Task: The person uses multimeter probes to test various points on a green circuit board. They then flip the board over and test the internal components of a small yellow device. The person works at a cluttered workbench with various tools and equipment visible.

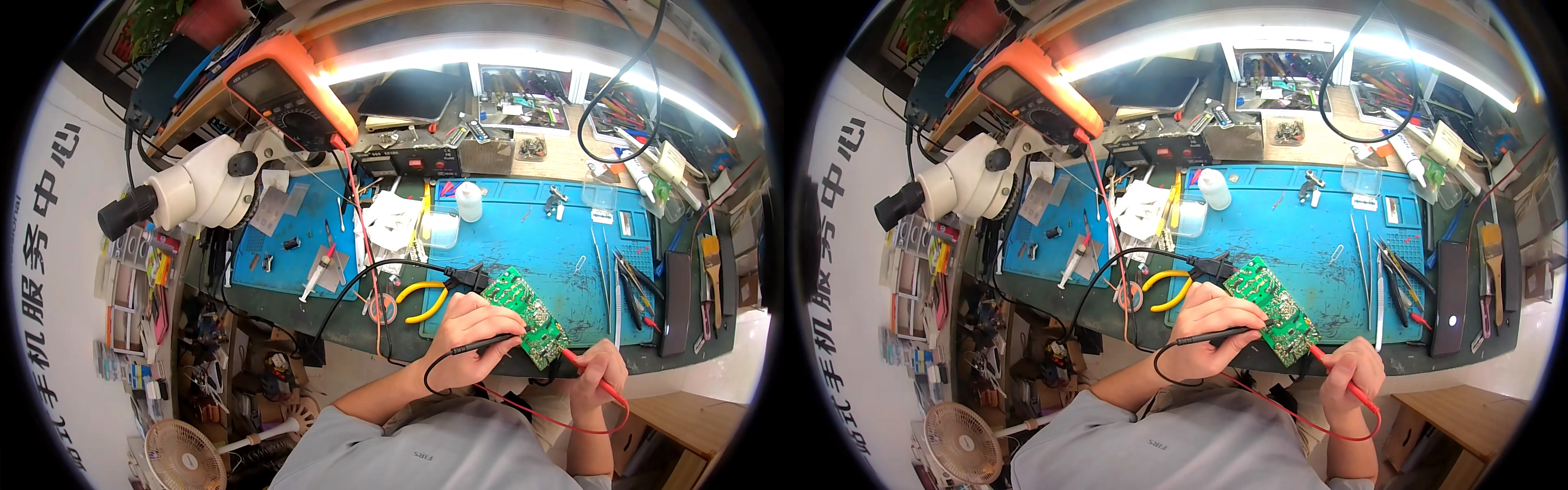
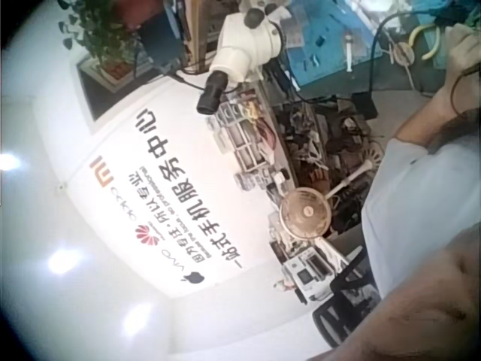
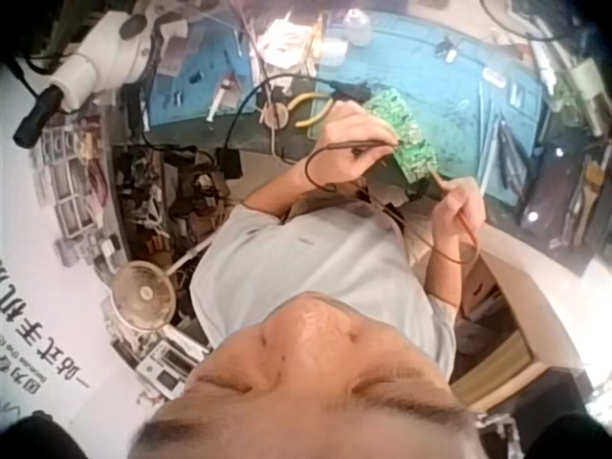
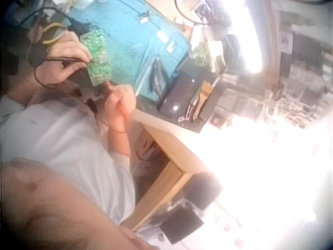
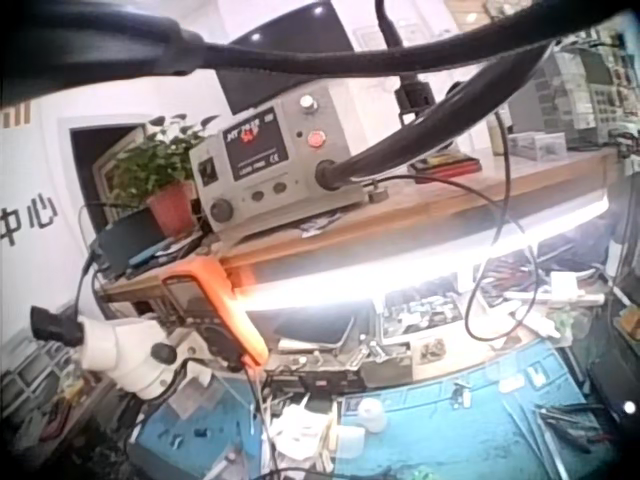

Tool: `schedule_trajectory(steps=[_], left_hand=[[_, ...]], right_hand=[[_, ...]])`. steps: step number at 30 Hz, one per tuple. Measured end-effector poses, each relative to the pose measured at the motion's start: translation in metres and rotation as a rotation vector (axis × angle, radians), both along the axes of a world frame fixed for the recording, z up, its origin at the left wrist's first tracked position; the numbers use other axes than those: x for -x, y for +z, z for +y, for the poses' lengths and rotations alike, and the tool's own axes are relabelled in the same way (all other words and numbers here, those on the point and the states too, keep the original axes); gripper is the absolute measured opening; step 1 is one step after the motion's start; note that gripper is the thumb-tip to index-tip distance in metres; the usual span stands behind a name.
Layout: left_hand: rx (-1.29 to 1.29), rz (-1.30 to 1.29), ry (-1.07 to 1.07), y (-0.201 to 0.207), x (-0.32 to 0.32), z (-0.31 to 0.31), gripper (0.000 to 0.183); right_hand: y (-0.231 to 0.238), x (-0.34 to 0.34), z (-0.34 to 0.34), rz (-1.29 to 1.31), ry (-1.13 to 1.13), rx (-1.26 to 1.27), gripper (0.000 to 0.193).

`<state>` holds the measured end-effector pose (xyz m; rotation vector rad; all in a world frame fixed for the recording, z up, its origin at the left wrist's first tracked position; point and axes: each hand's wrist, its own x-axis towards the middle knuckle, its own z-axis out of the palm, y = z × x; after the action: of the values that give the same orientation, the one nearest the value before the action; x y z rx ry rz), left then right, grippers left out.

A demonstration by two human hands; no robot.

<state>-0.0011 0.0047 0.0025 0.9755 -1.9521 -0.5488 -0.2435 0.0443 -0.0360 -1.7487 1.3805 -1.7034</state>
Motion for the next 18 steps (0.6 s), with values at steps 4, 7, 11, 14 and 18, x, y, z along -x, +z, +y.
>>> schedule_trajectory(steps=[4,7,11,14,18], left_hand=[[0.002,-0.002,0.003,0.001,-0.001,-0.001,0.016],[0.006,0.014,-0.021,0.000,0.002,-0.002,0.018],[0.034,0.013,-0.032,0.003,0.002,-0.007,0.014],[0.047,-0.036,-0.006,0.001,0.004,-0.004,0.011],[0.028,-0.048,-0.002,-0.001,0.005,-0.003,0.009]], right_hand=[[0.000,-0.002,-0.001,-0.008,-0.001,0.002,0.032],[0.003,0.000,0.001,0.018,0.005,0.000,0.032],[0.014,0.000,-0.004,0.066,0.061,0.008,0.027],[0.015,0.004,-0.004,0.068,0.098,0.001,0.024],[0.012,0.003,-0.005,0.031,0.105,0.016,0.023]])
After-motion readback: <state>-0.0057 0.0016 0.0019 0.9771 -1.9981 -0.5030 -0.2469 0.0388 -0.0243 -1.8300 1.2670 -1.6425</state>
